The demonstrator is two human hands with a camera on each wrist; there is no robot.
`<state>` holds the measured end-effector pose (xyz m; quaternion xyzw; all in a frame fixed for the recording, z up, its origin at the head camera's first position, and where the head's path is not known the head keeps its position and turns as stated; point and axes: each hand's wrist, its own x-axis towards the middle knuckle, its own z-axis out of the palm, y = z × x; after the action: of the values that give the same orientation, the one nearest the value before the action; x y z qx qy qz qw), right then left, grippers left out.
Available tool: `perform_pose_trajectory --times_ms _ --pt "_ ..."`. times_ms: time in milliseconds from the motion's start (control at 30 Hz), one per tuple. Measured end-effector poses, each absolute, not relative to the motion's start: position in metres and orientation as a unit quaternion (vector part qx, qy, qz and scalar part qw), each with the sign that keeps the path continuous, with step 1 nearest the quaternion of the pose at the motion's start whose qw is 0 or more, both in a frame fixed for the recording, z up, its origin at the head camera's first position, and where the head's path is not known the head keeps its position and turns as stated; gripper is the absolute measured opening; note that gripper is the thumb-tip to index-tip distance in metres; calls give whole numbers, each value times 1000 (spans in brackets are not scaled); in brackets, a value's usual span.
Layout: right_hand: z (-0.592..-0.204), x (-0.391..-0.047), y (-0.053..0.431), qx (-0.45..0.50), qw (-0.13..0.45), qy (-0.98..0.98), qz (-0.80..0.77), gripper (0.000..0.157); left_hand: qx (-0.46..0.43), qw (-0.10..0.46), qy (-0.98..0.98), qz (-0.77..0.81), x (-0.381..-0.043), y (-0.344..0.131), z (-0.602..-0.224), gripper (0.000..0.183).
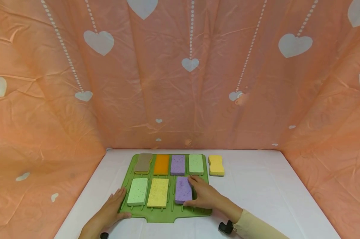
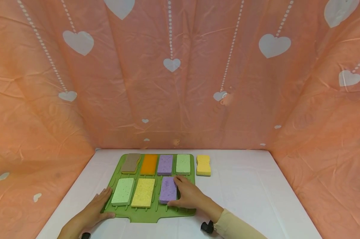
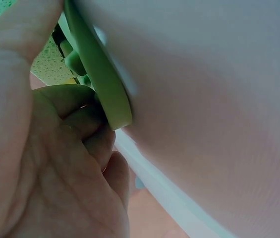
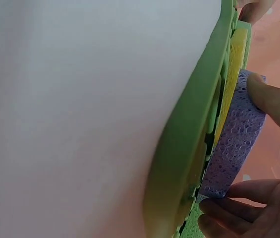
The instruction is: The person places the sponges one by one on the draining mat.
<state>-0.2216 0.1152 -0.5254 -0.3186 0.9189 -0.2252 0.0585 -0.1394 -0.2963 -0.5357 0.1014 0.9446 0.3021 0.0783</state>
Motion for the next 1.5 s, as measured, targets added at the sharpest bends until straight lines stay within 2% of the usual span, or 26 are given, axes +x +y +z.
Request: perform_pose_trajectory --times_ms 567,933,1200,1400,1500 --pt "-528 -220 103 -321 64 919 -221 113 107 68 939 319 -139 -301 -544 118" --pt "-526 -216 93 -324 61 919 -219 114 123 31 943 308 -144 -310 -564 122" --pt "-526 -214 89 -318 59 922 -213 114 125 37 939 318 -143 -308 -559 122" --pt "-525 -214 87 -318 58 922 -212 116 109 66 939 321 -141 -302 -547 119" --pt "-525 -214 87 -320 58 922 -212 116 118 54 940 316 -140 -303 -548 117"
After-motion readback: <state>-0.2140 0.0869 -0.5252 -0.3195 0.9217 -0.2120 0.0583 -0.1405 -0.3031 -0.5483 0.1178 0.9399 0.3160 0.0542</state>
